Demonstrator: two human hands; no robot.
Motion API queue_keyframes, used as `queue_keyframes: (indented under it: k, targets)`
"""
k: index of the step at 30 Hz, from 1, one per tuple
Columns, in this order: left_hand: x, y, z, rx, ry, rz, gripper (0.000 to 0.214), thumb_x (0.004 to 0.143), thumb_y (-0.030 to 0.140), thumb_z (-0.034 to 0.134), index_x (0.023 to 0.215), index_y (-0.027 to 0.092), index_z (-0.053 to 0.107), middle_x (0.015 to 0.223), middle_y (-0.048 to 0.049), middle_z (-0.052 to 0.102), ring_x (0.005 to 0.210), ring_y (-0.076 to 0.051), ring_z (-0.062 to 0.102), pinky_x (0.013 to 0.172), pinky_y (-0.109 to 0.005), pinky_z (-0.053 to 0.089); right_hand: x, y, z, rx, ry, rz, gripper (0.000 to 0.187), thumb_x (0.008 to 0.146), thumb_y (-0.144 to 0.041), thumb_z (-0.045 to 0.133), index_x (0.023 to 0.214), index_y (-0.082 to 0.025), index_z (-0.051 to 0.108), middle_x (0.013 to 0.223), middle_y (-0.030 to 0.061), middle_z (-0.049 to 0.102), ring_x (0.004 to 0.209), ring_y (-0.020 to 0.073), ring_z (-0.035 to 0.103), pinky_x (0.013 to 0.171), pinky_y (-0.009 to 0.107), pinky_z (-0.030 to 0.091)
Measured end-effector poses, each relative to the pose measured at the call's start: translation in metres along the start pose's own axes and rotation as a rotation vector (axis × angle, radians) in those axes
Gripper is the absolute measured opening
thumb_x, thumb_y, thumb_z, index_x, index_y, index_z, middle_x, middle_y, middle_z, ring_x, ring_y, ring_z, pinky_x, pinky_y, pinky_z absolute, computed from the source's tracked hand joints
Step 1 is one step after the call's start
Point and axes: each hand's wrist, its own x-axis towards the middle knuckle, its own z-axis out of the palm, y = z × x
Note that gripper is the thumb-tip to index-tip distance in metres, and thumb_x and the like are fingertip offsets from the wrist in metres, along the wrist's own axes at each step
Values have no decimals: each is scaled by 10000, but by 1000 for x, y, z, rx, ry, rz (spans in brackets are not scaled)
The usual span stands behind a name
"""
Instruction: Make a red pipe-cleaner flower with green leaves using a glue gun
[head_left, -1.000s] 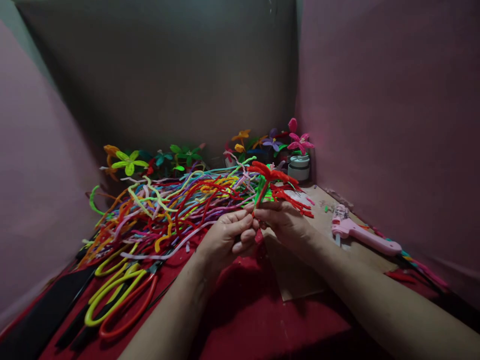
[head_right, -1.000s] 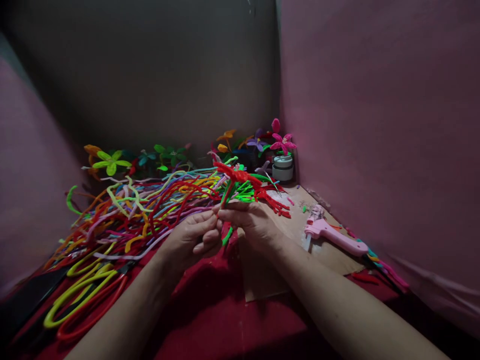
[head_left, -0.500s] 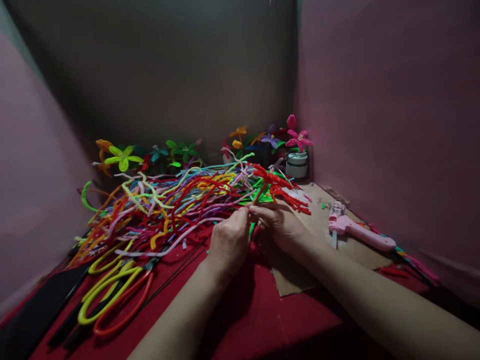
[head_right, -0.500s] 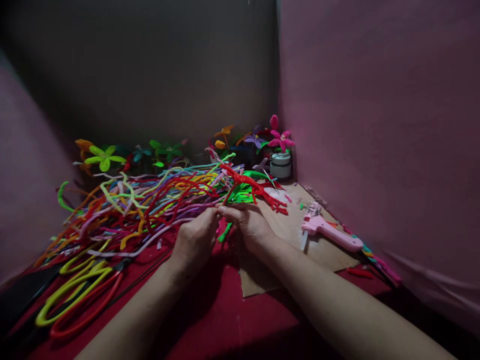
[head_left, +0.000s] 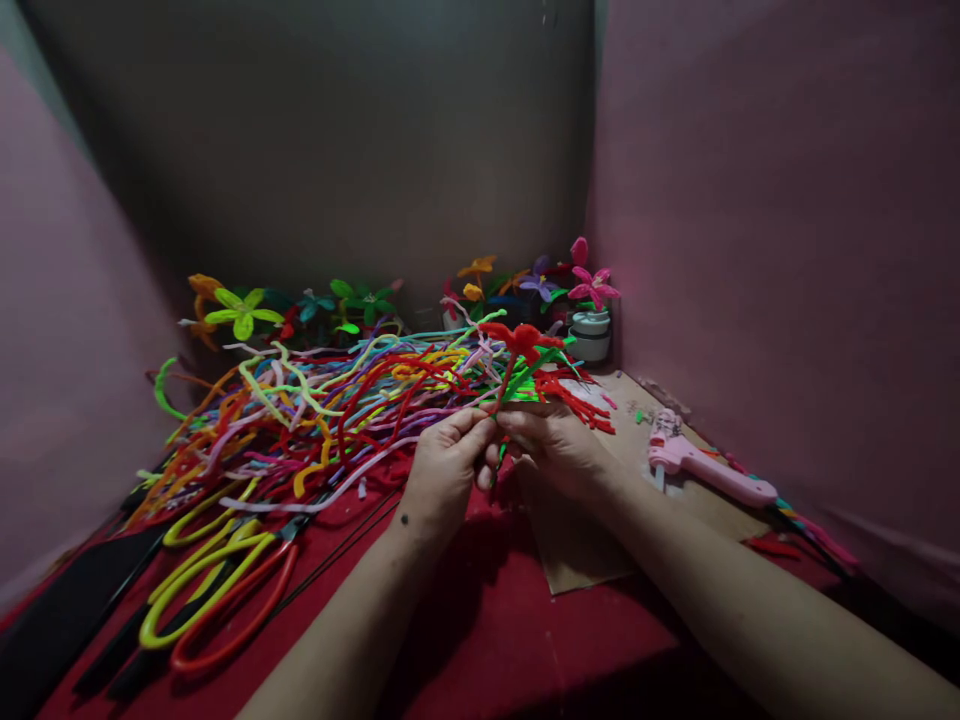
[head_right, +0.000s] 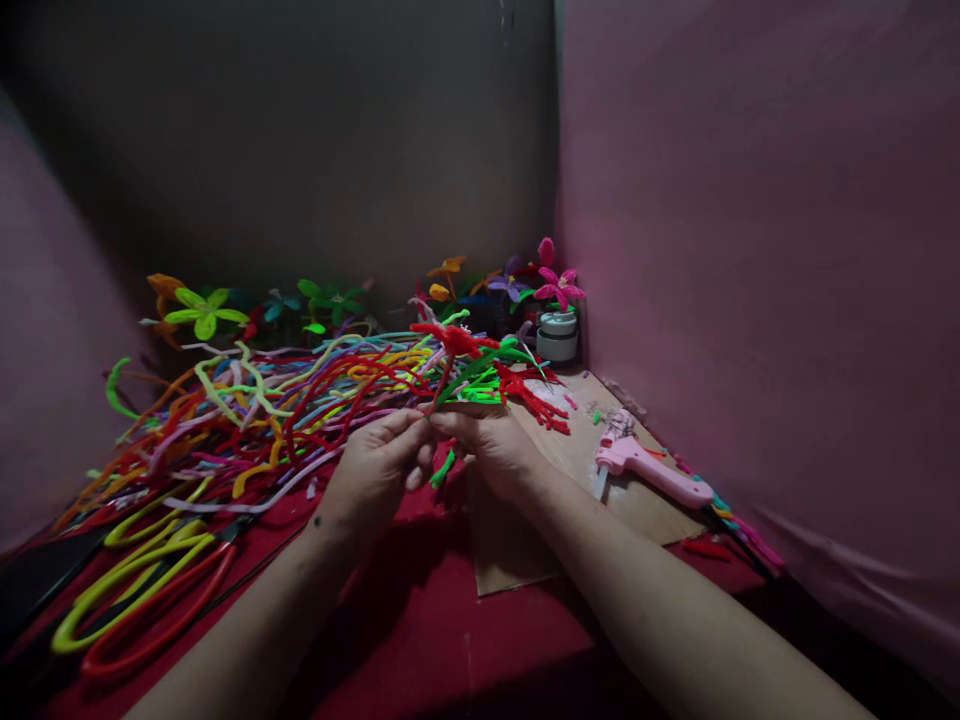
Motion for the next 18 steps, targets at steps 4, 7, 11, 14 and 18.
queue_keyframes:
  k: [4,7,11,14,18]
  targets:
    - [2,-2,-1,-279,-105,-104,179,801,251,567,674,132,523,450,68,444,311,-3,286,365,-149,224,0,-3,0,20,-14,25,235,701,-320,671,878,-167,691,741,37,672,654,145,586,590,272,423]
    - [2,-3,-3,-421,-190,-163,131,825,225,542,733,132,535,448,86,401,301,9,216,365,-140,227,0,-6,-1,9,-1,14,146,711,-260,663,822,-175,706,836,40,682,736,141,588,659,271,423]
    - [1,-2,-7,-514,-287,-207,117,841,218,525,779,123,552,474,92,375,308,18,166,355,-131,220,-2,-8,0,7,3,7,161,715,-252,665,853,-188,718,802,32,685,744,144,585,693,281,425]
    - [1,1,-10,-471,-324,-221,130,841,236,527,778,125,554,475,94,363,312,16,165,361,-136,228,-2,-8,2,38,23,-8,161,710,-238,672,856,-187,719,728,16,673,708,134,587,715,283,436]
    - [2,4,-9,-216,-239,-150,174,831,304,529,789,137,553,504,63,448,333,-10,301,381,-155,251,-2,-7,3,108,33,31,212,689,-248,681,882,-162,704,705,28,665,620,139,581,623,288,461]
